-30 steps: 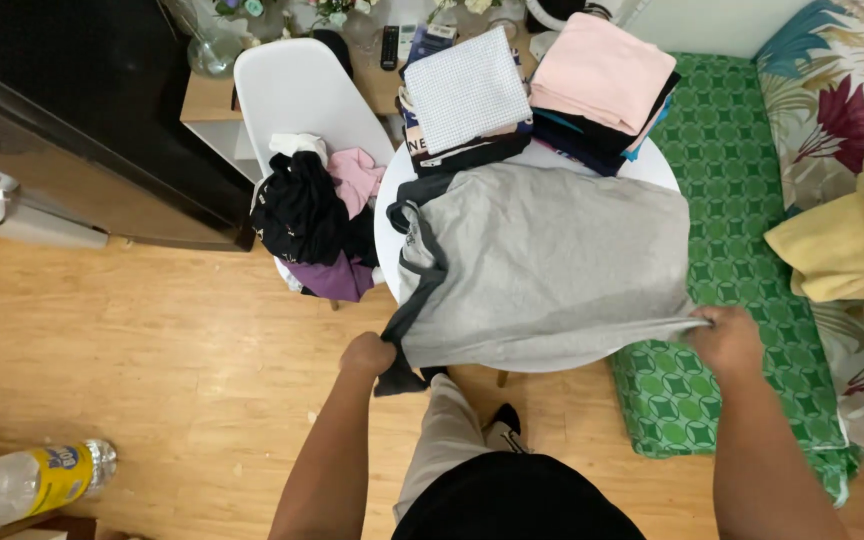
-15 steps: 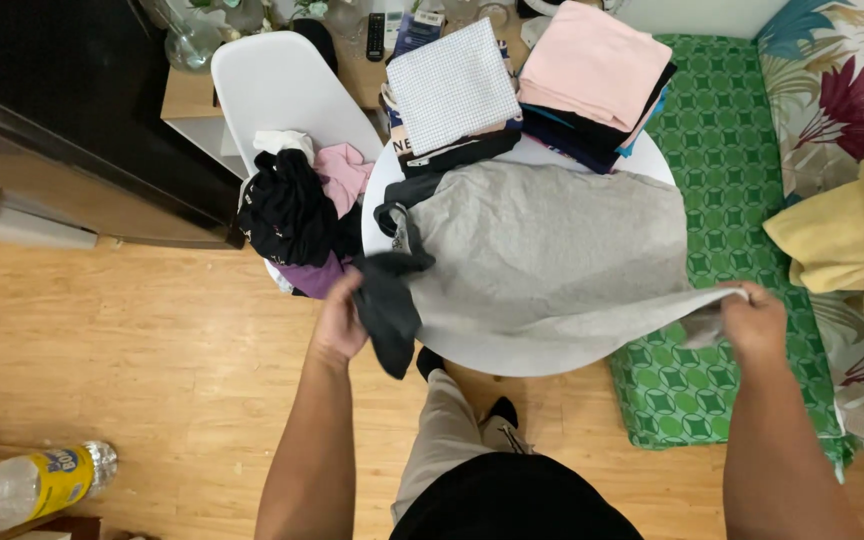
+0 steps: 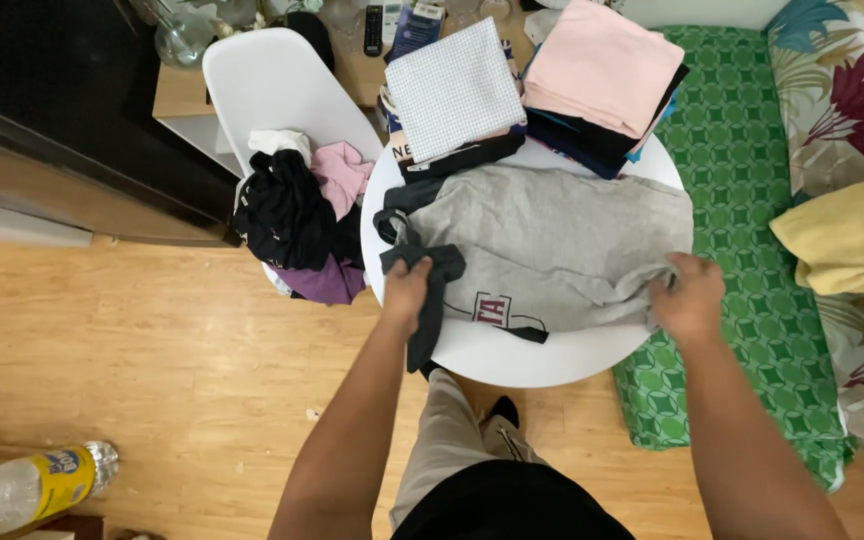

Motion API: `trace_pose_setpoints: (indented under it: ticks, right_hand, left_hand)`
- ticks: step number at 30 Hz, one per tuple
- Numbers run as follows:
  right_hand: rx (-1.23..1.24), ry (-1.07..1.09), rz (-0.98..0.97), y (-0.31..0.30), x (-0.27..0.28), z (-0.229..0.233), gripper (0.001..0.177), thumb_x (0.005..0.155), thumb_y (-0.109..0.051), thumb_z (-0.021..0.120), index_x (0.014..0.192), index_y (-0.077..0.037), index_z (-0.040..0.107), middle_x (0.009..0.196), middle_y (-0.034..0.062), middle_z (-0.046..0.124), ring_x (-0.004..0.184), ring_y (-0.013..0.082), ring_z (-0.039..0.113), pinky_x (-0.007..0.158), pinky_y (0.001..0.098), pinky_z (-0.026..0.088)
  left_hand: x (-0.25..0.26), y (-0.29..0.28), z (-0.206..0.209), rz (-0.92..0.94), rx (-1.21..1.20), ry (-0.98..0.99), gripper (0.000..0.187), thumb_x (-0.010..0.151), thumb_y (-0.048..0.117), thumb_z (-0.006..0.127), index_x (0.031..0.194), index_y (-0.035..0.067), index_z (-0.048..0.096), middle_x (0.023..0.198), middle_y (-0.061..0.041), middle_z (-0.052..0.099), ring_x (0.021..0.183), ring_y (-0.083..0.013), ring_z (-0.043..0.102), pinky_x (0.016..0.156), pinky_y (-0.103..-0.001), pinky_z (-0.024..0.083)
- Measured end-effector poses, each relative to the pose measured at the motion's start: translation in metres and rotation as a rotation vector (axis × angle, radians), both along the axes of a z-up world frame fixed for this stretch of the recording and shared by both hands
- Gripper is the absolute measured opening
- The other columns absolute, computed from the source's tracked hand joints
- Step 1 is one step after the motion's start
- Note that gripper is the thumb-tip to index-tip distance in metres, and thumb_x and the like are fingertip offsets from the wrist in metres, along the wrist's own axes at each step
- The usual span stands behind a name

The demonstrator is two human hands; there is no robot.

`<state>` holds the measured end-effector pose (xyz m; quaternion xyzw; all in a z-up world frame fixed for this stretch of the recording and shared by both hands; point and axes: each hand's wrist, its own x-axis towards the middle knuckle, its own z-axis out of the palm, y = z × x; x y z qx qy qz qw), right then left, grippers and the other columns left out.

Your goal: The person folds a light pink long-sleeved shirt and a grey t-shirt on a white round table. They then move to a green patterned bench and place a pillow into a white pillowcase.

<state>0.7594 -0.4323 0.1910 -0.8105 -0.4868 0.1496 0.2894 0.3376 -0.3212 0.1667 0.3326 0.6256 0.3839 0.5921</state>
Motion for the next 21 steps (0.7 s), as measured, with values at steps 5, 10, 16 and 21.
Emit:
trace_pose_setpoints:
  ticks: [5,10,16,21]
  right_hand:
    - [-0.32,0.369,0.199,0.032,-0.126,0.079,0.047,0.096,-0.032,0.071,0.139,-0.015,0.06,0.145,0.0139,0.045,0.122,0.0307,0.052,0.098,0.0439,0.045]
    - [-0.175,0.775,0.413,0.046,-0.165,0.051,0.043,0.089,-0.023,0.074,0.129,-0.01,0.064,0.114,0.0052,0.07,0.101,0.0127,0.062,0.085,0.0292,0.053]
    - [-0.167,0.741,0.501,0.045,-0.134,0.058,0.026,0.094,-0.016,0.068,0.118,-0.007,0.072,0.095,-0.0022,0.072,0.087,0.0073,0.061,0.077,0.0262,0.051]
    - [-0.111,0.695,0.474,0.055,-0.083,0.084,0.024,0.094,-0.015,0.069,0.116,-0.006,0.073,0.097,-0.0004,0.07,0.09,0.009,0.061,0.081,0.026,0.05]
  left_hand:
    - [0.069,-0.046,0.011,-0.287,0.244,-0.084,0.036,0.094,0.019,0.068,0.125,0.003,0.059,0.11,-0.009,0.068,0.096,-0.0166,0.061,0.087,-0.033,0.052]
    - [0.091,-0.081,0.052,-0.779,0.467,0.076,0.054,0.09,0.011,0.072,0.138,-0.001,0.051,0.128,-0.02,0.06,0.119,-0.0302,0.059,0.098,-0.038,0.047]
    - [0.046,-0.052,0.069,-0.401,0.791,0.544,0.049,0.076,0.002,0.069,0.125,0.007,0.065,0.123,-0.018,0.065,0.122,-0.0392,0.058,0.108,-0.045,0.047]
    - [0.03,0.006,0.055,-0.358,0.864,0.699,0.067,0.063,-0.005,0.067,0.13,0.005,0.064,0.131,-0.024,0.056,0.12,-0.0457,0.051,0.104,-0.05,0.042]
